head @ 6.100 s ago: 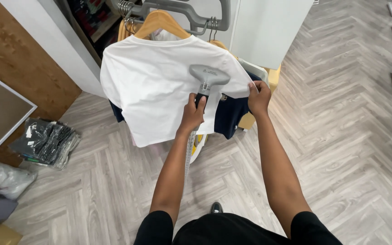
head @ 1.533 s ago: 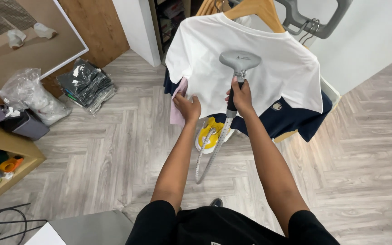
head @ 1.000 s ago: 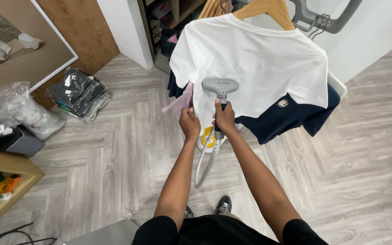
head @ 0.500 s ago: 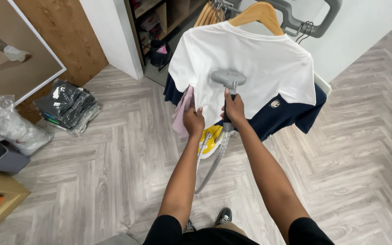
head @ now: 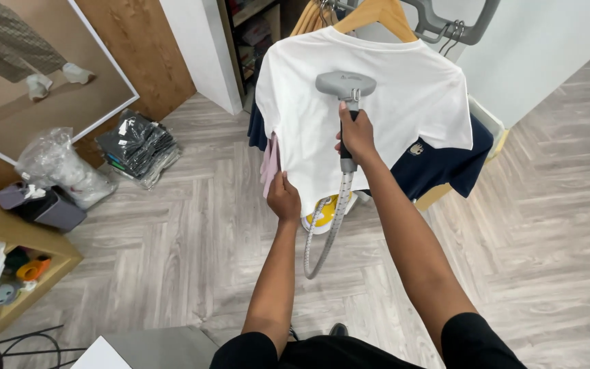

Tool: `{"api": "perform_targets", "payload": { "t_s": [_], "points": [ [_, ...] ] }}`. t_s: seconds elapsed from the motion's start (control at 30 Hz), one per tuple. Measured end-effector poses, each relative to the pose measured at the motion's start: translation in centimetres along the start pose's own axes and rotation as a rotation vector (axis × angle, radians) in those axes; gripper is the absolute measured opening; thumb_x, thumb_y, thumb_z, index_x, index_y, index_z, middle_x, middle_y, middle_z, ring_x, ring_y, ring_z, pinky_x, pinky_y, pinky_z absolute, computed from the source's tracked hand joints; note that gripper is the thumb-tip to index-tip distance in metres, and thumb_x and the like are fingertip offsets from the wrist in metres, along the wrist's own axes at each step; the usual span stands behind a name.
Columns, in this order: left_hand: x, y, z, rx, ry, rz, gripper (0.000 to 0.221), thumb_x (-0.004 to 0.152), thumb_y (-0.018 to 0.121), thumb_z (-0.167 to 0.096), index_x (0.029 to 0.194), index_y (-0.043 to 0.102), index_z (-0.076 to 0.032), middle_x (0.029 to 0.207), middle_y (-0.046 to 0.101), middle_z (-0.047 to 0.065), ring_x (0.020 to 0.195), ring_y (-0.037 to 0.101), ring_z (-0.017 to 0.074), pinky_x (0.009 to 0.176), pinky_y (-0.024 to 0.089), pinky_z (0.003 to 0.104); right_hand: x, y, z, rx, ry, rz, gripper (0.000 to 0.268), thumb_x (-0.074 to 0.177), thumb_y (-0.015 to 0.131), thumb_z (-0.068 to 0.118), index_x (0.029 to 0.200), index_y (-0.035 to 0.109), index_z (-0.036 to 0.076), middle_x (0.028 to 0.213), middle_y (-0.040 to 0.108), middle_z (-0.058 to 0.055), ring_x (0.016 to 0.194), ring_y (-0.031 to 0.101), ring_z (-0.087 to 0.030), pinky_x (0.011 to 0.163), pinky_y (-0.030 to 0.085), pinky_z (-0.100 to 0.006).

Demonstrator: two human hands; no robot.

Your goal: Using a handheld garment steamer to remove wrinkles from a t-shirt hanging on a retail rack.

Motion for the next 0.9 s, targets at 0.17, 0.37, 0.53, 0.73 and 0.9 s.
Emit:
{"api": "perform_targets", "payload": {
  "t_s": [0.17, 0.37, 0.53, 0.73, 0.9],
  "points": [
    [-2.5, 0.0, 1.7, -0.081, -0.116, -0.009, 0.028, 0.109, 0.048, -0.021, 0.085, 0.059, -0.012, 0.061, 0.054, 0.004, 0.054, 0.059, 0.0255, 0.054, 0.048, 0.03, -2.7, 0.4, -4.7, -0.02, 0.074, 0.107, 0.048, 0.105, 0.049, 0.048, 0.107, 0.052, 0.0, 0.069, 0.065, -0.015, 0.046, 0.066, -0.023, 0.039, 0.058, -0.033],
    [-6.5, 1.0, 3.7, -0.072, -0.296, 0.026, 0.031, 0.112, 0.041, -0.027, 0.088, 0.052, -0.011, 0.056, 0.055, 0.006, 0.048, 0.054, 0.0191, 0.05, 0.041, 0.029, -6.5, 1.5, -7.7, -0.045, 0.058, 0.24, 0.05, 0.103, 0.05, 0.049, 0.105, 0.051, 0.0, 0.07, 0.066, -0.015, 0.047, 0.068, -0.023, 0.041, 0.059, -0.033],
    [-7.1, 0.1, 2.6, -0.032, -0.317, 0.057, 0.031, 0.111, 0.044, -0.027, 0.086, 0.052, -0.01, 0.057, 0.056, 0.013, 0.048, 0.055, 0.0258, 0.049, 0.04, 0.034, -3.4, -2.2, -1.2, -0.068, -0.091, 0.176, 0.05, 0.103, 0.049, 0.049, 0.105, 0.051, -0.001, 0.07, 0.066, -0.016, 0.048, 0.068, -0.023, 0.042, 0.059, -0.032],
    [-6.3, -0.7, 3.6, 0.013, -0.259, 0.119, 0.036, 0.111, 0.049, -0.031, 0.082, 0.052, -0.008, 0.057, 0.057, 0.016, 0.048, 0.056, 0.0271, 0.048, 0.042, 0.035, -3.4, -2.3, -0.7, -0.188, -0.128, 0.174, 0.051, 0.103, 0.047, 0.051, 0.105, 0.051, 0.0, 0.07, 0.068, -0.014, 0.049, 0.07, -0.022, 0.044, 0.06, -0.032],
    [-4.9, -1.2, 3.6, 0.042, -0.169, 0.217, 0.045, 0.097, 0.07, -0.046, 0.079, 0.054, -0.009, 0.055, 0.056, 0.013, 0.048, 0.054, 0.0233, 0.048, 0.042, 0.034, -8.8, 1.4, -7.6, -0.371, -0.006, 0.294, 0.058, 0.102, 0.044, 0.059, 0.107, 0.051, 0.001, 0.068, 0.07, -0.015, 0.059, 0.074, -0.033, 0.063, 0.061, -0.047]
  ]
}}
Point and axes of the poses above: each hand's wrist, its own x-axis towards the middle knuckle, its own y-axis out of the palm, z = x × y, the point moved 5 cm from there along x, towards the middle knuckle
